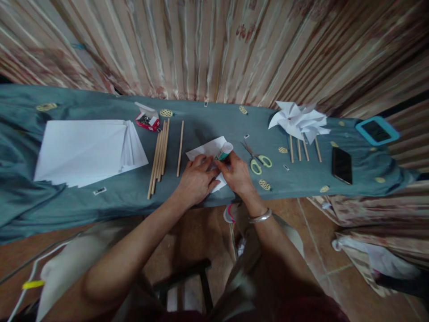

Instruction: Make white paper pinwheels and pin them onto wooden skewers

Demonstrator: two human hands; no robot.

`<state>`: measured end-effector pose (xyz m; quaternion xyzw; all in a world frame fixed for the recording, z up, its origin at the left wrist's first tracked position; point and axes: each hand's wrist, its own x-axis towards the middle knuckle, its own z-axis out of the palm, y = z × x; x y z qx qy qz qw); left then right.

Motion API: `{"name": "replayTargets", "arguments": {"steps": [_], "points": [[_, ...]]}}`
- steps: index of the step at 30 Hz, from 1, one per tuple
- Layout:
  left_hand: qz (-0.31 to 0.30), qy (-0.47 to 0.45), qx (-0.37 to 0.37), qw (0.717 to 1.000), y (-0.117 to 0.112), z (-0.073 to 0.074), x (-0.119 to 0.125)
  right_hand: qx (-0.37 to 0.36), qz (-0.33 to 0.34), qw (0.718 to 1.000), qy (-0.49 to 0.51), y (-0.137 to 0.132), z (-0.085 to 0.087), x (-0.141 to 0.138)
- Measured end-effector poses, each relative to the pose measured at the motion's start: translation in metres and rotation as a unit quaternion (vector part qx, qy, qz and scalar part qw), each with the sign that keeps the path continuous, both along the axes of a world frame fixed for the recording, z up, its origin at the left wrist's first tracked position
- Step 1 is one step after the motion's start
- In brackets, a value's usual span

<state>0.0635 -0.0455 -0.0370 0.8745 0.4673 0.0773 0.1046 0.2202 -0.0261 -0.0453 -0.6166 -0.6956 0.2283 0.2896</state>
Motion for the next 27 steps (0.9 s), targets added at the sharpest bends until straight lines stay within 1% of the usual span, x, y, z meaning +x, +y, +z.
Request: {"name": "replayTargets", "arguments": {"steps": [10,15,20,27], "points": [[-0.001,-0.003,0.002,1.0,-0.0004,-0.0003,0.0001,0.002,0.016,1.0,-0.013,0.0,-0.0002,0.0012],[0.0,0.004,0.01,1.0,-0.0006,-0.0006,0.0001,0.006,0.006,0.999,-0.04,-0.0002,-0.0026,0.0006],[0.0,0.004,0.014,1.0,-0.0006,-0.0013,0.0002,-0.004,0.008,0.999,-0.044,-0.0007,-0.0019,0.0001],[-0.002,-0.002,0.003,1.0,0.0,0.0004,0.0001,0.004,0.014,0.995,-0.095,-0.0009,-0.0001,-0.0034]]}}
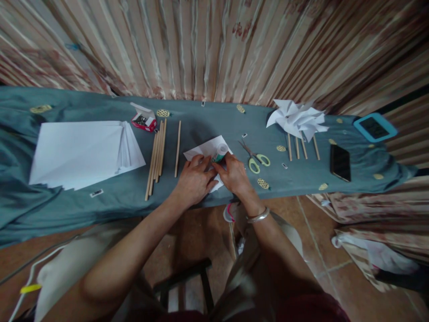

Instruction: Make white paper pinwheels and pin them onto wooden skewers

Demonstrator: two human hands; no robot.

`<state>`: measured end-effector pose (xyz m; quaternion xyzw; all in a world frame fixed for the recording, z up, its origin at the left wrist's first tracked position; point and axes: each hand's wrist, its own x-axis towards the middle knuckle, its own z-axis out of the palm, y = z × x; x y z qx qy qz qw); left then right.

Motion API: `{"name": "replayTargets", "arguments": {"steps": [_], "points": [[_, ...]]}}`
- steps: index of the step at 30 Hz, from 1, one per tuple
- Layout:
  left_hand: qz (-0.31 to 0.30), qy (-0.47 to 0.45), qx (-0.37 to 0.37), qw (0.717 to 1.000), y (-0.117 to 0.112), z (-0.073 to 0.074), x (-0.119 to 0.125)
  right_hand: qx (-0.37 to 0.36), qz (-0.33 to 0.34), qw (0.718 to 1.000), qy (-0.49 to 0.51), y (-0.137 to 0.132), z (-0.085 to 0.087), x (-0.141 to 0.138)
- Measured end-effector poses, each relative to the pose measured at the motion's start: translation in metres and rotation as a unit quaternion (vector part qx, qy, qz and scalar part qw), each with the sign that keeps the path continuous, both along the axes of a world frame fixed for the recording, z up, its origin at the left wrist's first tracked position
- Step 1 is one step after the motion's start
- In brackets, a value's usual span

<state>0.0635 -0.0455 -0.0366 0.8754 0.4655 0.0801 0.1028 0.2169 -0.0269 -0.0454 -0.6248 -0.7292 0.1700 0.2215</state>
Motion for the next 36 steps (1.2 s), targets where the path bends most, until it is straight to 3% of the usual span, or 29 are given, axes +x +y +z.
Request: {"name": "replayTargets", "arguments": {"steps": [8,36], "points": [[0.005,0.007,-0.001,1.0,-0.0009,-0.0003,0.0001,0.005,0.006,0.999,-0.038,-0.0004,-0.003,0.0003],[0.009,0.011,-0.007,1.0,-0.0004,0.0001,0.0009,0.017,0.008,1.0,-0.001,-0.0001,-0.0044,0.0071]]}}
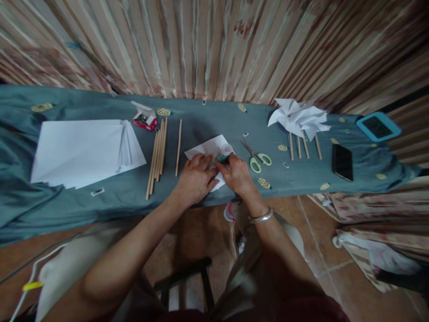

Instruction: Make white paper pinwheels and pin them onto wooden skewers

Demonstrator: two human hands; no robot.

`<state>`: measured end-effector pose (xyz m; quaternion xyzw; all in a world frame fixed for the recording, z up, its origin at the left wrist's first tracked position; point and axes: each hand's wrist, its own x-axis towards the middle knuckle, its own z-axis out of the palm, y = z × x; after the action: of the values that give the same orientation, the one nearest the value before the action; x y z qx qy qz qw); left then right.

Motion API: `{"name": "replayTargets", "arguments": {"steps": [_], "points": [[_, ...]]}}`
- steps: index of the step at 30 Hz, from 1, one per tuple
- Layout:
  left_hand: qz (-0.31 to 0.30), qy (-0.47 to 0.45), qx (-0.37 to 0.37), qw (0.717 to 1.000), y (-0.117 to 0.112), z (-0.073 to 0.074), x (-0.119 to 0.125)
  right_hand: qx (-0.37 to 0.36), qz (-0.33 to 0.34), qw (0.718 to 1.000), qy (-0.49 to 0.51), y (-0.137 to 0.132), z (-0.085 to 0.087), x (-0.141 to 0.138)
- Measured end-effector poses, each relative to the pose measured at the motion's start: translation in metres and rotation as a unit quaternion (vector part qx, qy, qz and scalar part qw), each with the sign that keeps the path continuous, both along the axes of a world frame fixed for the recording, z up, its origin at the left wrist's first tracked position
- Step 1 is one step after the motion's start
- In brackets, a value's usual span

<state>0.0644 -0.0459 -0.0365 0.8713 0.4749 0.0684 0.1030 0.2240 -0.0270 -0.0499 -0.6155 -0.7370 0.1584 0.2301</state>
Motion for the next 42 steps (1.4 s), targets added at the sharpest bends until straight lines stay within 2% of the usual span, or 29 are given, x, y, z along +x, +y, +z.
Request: {"name": "replayTargets", "arguments": {"steps": [10,27,31,42], "points": [[0.001,-0.007,0.002,1.0,0.0,0.001,-0.001,0.025,-0.015,1.0,-0.001,0.002,-0.005,0.001],[0.0,-0.013,0.007,1.0,-0.001,-0.002,0.0,-0.001,-0.065,0.998,0.022,0.006,-0.002,-0.007],[0.0,-0.005,0.003,1.0,-0.001,0.0,0.0,-0.01,-0.081,0.996,0.044,0.004,-0.002,-0.009],[0.0,-0.008,-0.003,1.0,-0.001,0.002,0.001,0.02,-0.094,0.99,0.107,0.002,-0.011,-0.013]]}}
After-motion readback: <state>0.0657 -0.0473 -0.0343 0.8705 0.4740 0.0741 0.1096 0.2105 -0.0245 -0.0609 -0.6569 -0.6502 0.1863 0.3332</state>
